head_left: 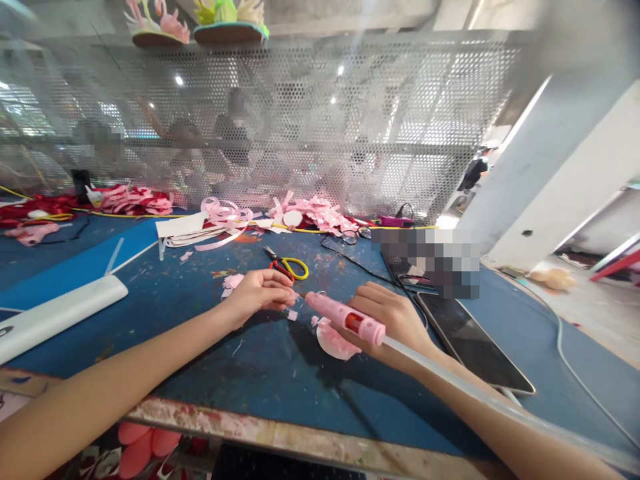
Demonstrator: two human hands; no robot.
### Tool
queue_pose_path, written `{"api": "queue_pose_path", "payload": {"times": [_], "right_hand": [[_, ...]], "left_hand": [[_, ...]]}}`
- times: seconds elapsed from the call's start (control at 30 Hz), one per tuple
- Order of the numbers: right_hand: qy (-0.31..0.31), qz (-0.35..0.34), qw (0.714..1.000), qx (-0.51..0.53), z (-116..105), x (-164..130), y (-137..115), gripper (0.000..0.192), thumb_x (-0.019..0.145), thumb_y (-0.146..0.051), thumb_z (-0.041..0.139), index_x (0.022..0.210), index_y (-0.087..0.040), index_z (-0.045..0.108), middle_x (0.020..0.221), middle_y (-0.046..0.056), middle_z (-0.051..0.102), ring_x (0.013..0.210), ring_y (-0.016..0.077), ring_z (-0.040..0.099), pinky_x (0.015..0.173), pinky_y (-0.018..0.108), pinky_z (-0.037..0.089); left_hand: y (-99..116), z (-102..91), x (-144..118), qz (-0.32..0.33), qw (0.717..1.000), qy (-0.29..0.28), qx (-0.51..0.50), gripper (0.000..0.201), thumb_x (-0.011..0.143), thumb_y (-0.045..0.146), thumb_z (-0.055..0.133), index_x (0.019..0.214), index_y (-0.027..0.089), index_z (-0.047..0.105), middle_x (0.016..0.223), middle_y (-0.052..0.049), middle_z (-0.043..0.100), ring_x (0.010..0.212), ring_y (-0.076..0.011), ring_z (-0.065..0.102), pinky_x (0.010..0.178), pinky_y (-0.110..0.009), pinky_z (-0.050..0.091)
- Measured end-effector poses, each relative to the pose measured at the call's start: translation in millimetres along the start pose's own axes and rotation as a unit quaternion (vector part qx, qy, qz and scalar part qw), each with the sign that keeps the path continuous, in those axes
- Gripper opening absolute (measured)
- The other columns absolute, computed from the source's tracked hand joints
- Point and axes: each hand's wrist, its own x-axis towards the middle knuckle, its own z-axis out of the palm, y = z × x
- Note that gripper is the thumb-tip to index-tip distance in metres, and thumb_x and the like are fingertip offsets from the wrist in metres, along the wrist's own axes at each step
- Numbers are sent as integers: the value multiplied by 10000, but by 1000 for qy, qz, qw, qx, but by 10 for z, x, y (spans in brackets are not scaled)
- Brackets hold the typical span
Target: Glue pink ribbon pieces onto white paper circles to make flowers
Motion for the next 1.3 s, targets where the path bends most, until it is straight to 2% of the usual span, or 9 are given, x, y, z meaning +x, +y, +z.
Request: {"api": "queue_pose_path", "payload": {"times": [0.23,0.33,0.43,0.5,0.7,0.87,1.03,1.13,1.3], "right_hand": [[-23,50,997,51,-20,29,-72,374,875,-457,514,621,-184,539,631,27,541,604,131,446,585,269,345],[-5,131,989,68,-49,48,-33,389,879,-466,493,620,-182,552,619,29,553,596,135,487,562,259,373],[-4,217,972,88,-56,65,99,333,877,-454,485,801,-174,650,687,31,634,621,152,559,544,248,416],[-31,250,962,103,-31,75,214,334,874,-459,478,914,-196,678,768,16,680,677,161,603,556,237,445],[-137,334,929,83,3,80,448,387,802,-539,524,744,-186,669,563,1,608,470,137,531,431,242,387],[-176,356,918,10,-329,-39,501,305,635,-485,696,723,-196,658,640,42,629,594,193,568,485,264,363],[-207,342,917,5,-570,-34,312,365,729,-480,611,513,-186,585,447,19,525,403,136,449,399,259,238],[-212,272,935,84,-454,64,36,278,784,-432,592,645,-202,664,469,-24,541,435,107,477,428,232,290],[-115,212,963,120,-58,95,-270,215,843,-333,548,926,-188,684,508,-35,553,457,102,465,461,226,315]], "left_hand": [[-14,-18,20,4,1000,6,2,242,905,293,576,1089,136,583,1041,-62,628,865,-172,632,747,-358,550],[-4,-6,11,-2,1000,1,8,245,904,293,577,1092,137,582,1046,-63,628,871,-175,632,752,-362,550],[9,8,4,-3,1000,4,14,249,904,292,578,1100,138,580,1059,-65,625,886,-179,631,763,-369,549],[13,14,4,-2,1000,6,17,251,903,292,578,1103,138,579,1063,-66,623,889,-181,630,766,-371,548],[-5,22,-3,6,1000,4,21,246,904,290,578,1096,137,580,1048,-63,627,874,-176,632,756,-365,550],[-11,51,-4,30,1000,-3,8,195,901,265,584,1039,128,596,976,-45,638,811,-153,635,712,-331,555],[4,153,-42,75,997,-14,-24,256,787,147,700,1005,131,568,779,13,650,628,-112,629,619,-269,551],[4,228,-93,97,994,-26,-46,427,689,164,773,1035,159,524,700,37,656,592,-114,643,602,-244,545],[-3,313,-174,99,992,-50,-64,533,634,249,810,1063,180,500,713,39,660,601,-117,655,589,-229,540]]}}
